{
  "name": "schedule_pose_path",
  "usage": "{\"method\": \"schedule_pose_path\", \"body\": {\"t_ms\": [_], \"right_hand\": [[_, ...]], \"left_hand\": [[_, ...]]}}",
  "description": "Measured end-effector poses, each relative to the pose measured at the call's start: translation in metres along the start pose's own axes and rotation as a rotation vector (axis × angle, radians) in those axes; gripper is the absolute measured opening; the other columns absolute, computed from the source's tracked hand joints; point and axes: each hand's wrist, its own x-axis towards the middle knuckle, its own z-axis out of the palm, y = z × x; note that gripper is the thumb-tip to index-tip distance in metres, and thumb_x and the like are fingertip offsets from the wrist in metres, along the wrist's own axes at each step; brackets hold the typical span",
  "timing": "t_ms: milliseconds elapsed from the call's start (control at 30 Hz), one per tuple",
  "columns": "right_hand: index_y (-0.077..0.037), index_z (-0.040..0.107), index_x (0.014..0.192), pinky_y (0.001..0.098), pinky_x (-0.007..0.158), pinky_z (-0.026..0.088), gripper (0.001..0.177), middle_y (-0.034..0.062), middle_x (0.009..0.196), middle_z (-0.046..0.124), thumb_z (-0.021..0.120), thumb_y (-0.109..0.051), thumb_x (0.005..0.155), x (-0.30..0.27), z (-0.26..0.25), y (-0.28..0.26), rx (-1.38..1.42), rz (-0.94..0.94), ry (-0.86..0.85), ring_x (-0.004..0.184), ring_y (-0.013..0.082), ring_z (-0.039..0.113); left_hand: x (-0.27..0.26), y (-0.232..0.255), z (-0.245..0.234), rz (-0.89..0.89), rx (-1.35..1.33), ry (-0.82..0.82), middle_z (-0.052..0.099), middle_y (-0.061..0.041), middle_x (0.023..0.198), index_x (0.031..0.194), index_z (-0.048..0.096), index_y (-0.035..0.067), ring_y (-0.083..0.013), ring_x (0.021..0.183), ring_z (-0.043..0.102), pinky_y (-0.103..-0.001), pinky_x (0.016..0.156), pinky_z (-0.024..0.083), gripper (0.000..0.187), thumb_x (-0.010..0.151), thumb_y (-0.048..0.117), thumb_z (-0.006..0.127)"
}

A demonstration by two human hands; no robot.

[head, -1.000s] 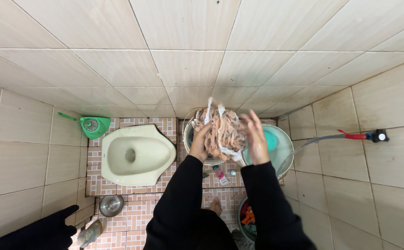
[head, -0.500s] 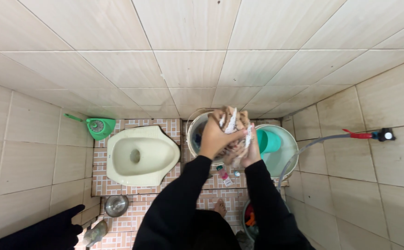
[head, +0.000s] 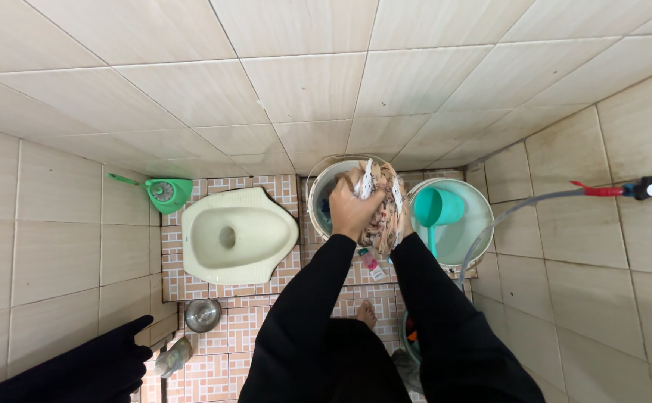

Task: Hand washing various pieces of clothing in a bucket of soapy water.

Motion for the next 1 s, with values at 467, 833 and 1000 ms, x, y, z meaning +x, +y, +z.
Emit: {"method": "schedule_pose_path", "body": {"t_ms": [467,833,1000], "right_hand": [[-0.010,0.056,0.146,0.0346,0.094,0.058,0.056,0.0072,0.129,0.070,0.051,-0.047,0.105,0.011,-0.068,0.013,-0.381,-0.027,0.151,0.109,0.0183,0.071],[-0.010,0.060,0.137,0.0426,0.093,0.058,0.056,0.0125,0.120,0.072,0.046,-0.053,0.103,-0.121,-0.069,-0.004,-0.111,0.058,0.211,0.103,0.0255,0.071],[-0.015,0.058,0.136,0.0442,0.098,0.056,0.050,0.0094,0.126,0.070,0.047,-0.050,0.103,-0.212,-0.142,0.000,0.048,-0.050,0.475,0.110,0.0246,0.070]], "left_hand": [[-0.003,-0.038,-0.004,0.008,0.033,-0.121,0.071,-0.022,0.104,0.114,0.067,0.004,-0.0386,0.098,0.070,-0.042,0.085,0.054,0.050,0.087,0.046,0.074],[-0.038,-0.052,0.019,0.193,0.223,-0.525,0.060,-0.022,0.113,0.119,0.063,0.001,-0.0370,0.109,0.058,-0.043,0.094,0.048,0.058,0.087,0.045,0.085],[-0.098,-0.113,0.099,-0.110,-0.134,-0.869,0.069,-0.013,0.121,0.136,0.047,0.000,-0.0214,0.107,0.067,-0.035,0.092,0.051,0.073,0.085,0.041,0.080]]}}
